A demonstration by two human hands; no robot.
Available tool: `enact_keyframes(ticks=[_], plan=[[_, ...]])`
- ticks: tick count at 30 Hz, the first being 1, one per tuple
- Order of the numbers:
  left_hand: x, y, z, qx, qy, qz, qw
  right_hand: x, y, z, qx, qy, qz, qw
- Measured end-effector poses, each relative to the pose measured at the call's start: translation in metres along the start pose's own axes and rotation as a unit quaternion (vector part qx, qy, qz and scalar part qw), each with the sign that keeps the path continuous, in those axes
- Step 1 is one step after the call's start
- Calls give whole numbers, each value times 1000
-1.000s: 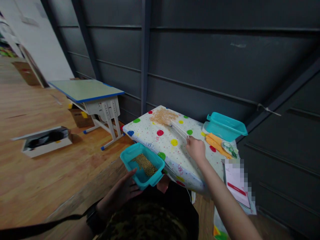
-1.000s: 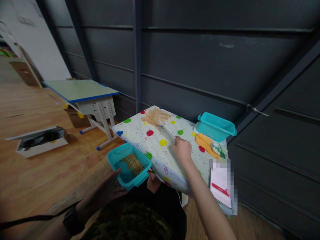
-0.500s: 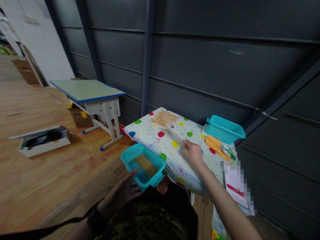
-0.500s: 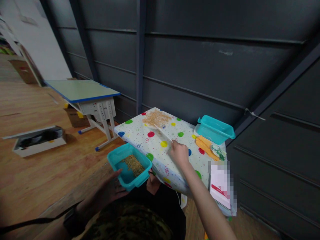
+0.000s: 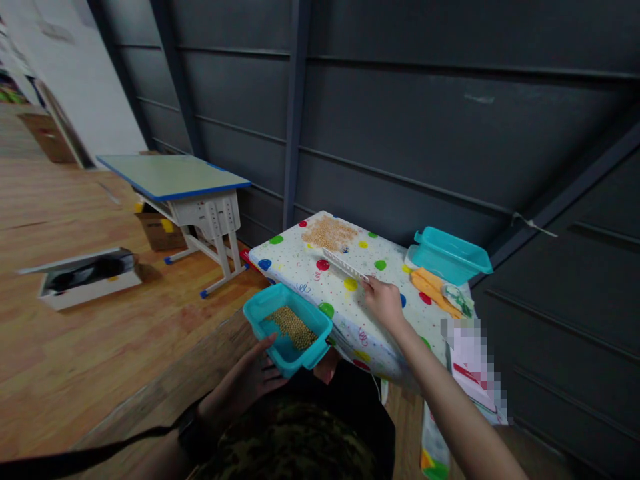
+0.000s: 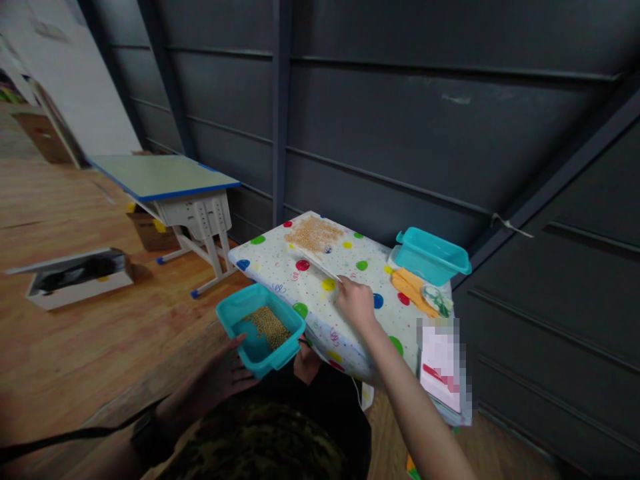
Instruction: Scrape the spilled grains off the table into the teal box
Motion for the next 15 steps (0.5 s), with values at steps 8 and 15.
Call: enact_keyframes(ticks=[8, 15], plan=[[1, 5, 1, 0, 1, -3, 1000, -18, -1, -9, 22, -21, 11, 999], [-9, 18, 1, -2, -8, 1, 1000, -4, 2, -8, 1, -29, 5, 1000]])
Point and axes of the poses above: each hand's wrist, its own x-axis away from the middle knuckle, its own y-axis out of the back of the hand, z = x × y, the point moved 6 cm from there along -x, towards the middle knuckle, and after that the axes turned 7 degrees about x, right-handed, at the moved point
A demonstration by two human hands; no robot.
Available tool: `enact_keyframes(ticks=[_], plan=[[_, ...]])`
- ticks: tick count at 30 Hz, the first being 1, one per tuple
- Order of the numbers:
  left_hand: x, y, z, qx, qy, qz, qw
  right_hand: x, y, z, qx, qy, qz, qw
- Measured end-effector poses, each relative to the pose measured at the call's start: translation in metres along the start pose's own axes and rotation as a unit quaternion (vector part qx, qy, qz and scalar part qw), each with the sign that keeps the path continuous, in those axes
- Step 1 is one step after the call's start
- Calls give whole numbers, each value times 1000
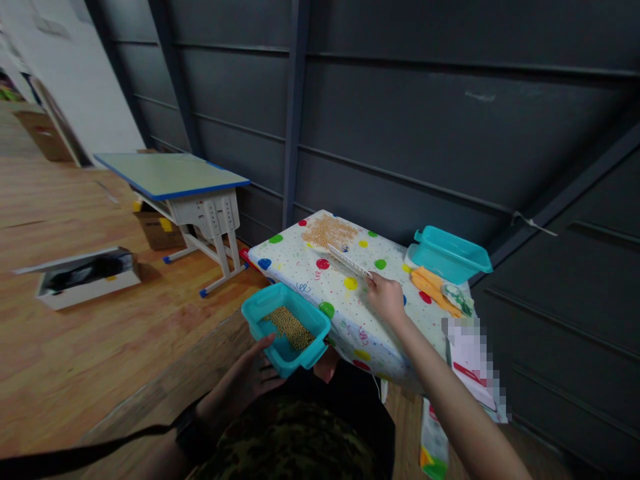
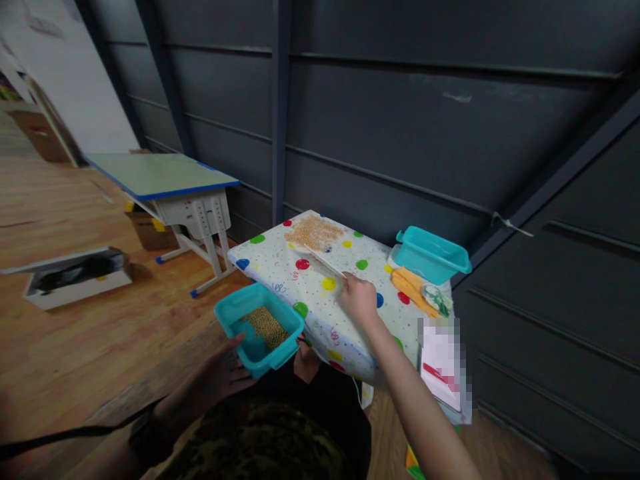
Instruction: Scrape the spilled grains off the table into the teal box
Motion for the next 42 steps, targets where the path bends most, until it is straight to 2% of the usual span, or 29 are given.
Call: enact_keyframes(ticks=[6, 11, 15, 19, 25, 30, 33, 38, 42], plan=[[3, -4, 0, -15, 8, -22, 1000, 2, -3, -1, -14, 6, 12, 1000], [1, -3, 0, -7, -6, 14, 1000, 5, -5, -5, -25, -2, -5, 1000], [2, -4, 1, -14, 15, 4, 1000, 9, -6, -3, -42, 12, -12, 999], [9, -11, -2, -16, -6, 7, 1000, 12, -7, 2, -57, 27, -1, 998], [7, -10, -1, -15, 4, 0, 1000, 11, -2, 4, -67, 18, -14, 997], [6, -12, 1, -13, 16, 9, 1000, 15, -1, 10, -74, 46, 0, 996], [0, -2, 4, -4, 8, 12, 1000, 18, 1, 12, -82, 53, -2, 995], [-18, 19, 11, 16, -5, 70, 997, 22, 5, 18, -83, 50, 7, 995], [-20, 20, 14, 12, -10, 73, 997, 30, 10, 26, -91, 63, 6, 994]])
Point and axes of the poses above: each hand's wrist, its own x-axis away from the middle knuckle, its own y-axis out of the back of the hand, z = x × y, the point moved 6 cm from there along -x, towards the middle knuckle, and after that the axes turned 7 degrees about x, right-handed, at the moved point
